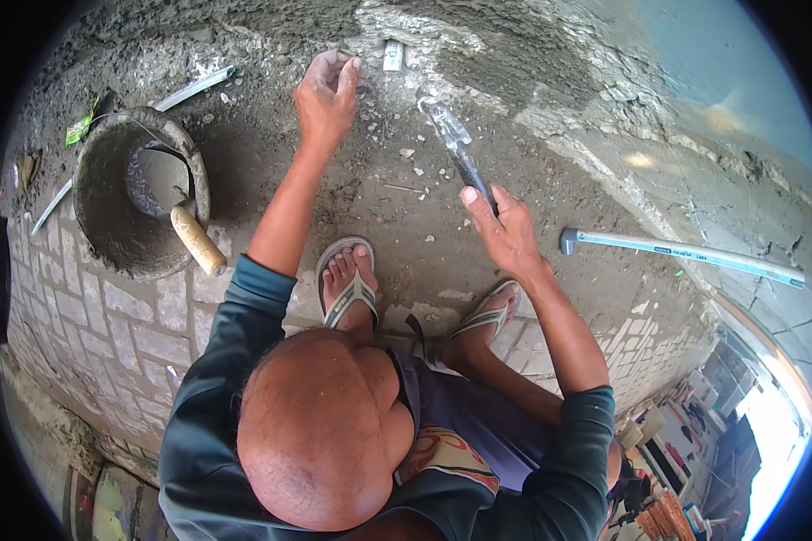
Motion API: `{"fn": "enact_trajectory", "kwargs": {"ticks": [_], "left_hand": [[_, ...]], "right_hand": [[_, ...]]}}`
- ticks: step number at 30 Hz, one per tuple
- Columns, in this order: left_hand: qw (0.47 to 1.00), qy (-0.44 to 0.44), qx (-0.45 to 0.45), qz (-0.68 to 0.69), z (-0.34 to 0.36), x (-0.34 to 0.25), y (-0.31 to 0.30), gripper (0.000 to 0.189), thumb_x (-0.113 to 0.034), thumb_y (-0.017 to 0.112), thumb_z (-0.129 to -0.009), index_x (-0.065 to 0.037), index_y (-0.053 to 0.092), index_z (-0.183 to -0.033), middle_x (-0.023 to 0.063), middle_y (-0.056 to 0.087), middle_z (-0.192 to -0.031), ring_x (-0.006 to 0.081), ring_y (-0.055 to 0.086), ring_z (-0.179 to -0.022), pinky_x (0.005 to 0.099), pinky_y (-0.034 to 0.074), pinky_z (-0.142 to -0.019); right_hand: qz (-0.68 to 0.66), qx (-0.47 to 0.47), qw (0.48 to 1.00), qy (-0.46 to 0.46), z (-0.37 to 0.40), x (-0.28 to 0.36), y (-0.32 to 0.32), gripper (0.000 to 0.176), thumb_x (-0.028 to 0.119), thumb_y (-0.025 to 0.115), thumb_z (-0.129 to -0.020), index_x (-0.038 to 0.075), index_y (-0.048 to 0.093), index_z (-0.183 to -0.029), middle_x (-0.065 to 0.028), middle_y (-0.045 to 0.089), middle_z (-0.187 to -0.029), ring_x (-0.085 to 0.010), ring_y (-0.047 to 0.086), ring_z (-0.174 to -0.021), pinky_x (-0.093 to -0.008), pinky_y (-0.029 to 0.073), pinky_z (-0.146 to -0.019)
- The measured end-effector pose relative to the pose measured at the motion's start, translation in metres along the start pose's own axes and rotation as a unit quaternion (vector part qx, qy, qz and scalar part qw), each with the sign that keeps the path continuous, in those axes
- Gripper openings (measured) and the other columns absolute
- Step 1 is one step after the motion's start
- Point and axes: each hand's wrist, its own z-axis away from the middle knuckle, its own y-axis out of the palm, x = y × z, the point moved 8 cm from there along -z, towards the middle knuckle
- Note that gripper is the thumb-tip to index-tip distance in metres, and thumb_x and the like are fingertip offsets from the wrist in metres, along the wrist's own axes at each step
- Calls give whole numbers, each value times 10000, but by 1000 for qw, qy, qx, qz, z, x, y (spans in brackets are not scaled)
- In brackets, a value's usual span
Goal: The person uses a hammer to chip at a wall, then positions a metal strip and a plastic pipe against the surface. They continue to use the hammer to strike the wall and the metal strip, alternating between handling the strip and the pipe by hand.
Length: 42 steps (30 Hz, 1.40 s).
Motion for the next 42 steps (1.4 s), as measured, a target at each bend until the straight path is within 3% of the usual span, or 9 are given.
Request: {"fn": "enact_trajectory", "kwargs": {"ticks": [7,12,18,20,26,29,33,39,42], "left_hand": [[959,265,-49,-92,-18,-24,8,134,-49,664,-843,22,656,-956,163,671,-873,311,667,-766,344,531,-695],[958,266,-10,-104,-16,-25,15,147,-26,668,-826,20,658,-965,177,660,-913,344,650,-823,375,524,-721],[955,269,13,-126,-19,-34,19,127,-31,675,-817,1,668,-940,161,658,-903,339,648,-812,378,522,-713],[954,273,18,-125,-21,-36,17,114,-36,681,-813,1,668,-920,154,658,-894,334,646,-794,374,521,-702],[954,291,6,-73,-22,-29,14,99,-23,686,-796,-1,667,-890,164,644,-849,354,628,-770,391,519,-685],[953,285,9,-102,-23,-25,18,122,-35,685,-807,3,670,-921,147,662,-876,318,648,-774,355,523,-695],[956,281,-19,-83,-22,-20,14,121,-30,677,-810,11,667,-924,148,667,-891,313,653,-788,349,524,-712],[955,284,-14,-89,-20,-26,12,141,-30,678,-813,16,667,-946,150,674,-916,313,660,-805,350,526,-727],[967,244,-29,-62,-11,-23,3,139,-31,678,-813,11,673,-945,148,677,-919,312,664,-819,351,528,-740]], "right_hand": [[-49,-35,995,-77,-15,53,2,441,474,543,-948,55,546,-811,18,480,-576,-64,439,-473,-249,336,-429],[-77,-59,990,-103,-19,82,8,436,473,545,-947,57,553,-818,20,483,-566,-52,445,-474,-236,346,-430],[12,-144,975,-170,-45,96,20,496,496,500,-958,28,555,-804,-44,506,-564,-154,499,-484,-328,400,-475],[140,-122,978,-93,-67,83,27,547,522,457,-964,12,557,-796,-71,518,-572,-181,531,-526,-359,423,-523],[-15,-158,977,-144,-45,90,22,643,578,416,-951,-33,556,-808,-206,544,-617,-340,545,-587,-439,444,-623],[109,-100,986,-78,-71,94,21,632,560,436,-951,-45,551,-810,-239,535,-624,-388,513,-563,-454,439,-611],[13,-167,970,-175,-41,118,13,653,573,444,-942,-57,548,-806,-251,536,-634,-391,517,-573,-465,442,-624],[118,-116,983,-83,-74,95,21,640,584,444,-939,-29,559,-795,-182,525,-596,-300,530,-551,-418,442,-590],[39,-122,987,-98,-56,97,20,641,594,436,-940,-15,566,-787,-130,531,-589,-243,540,-562,-393,437,-575]]}}
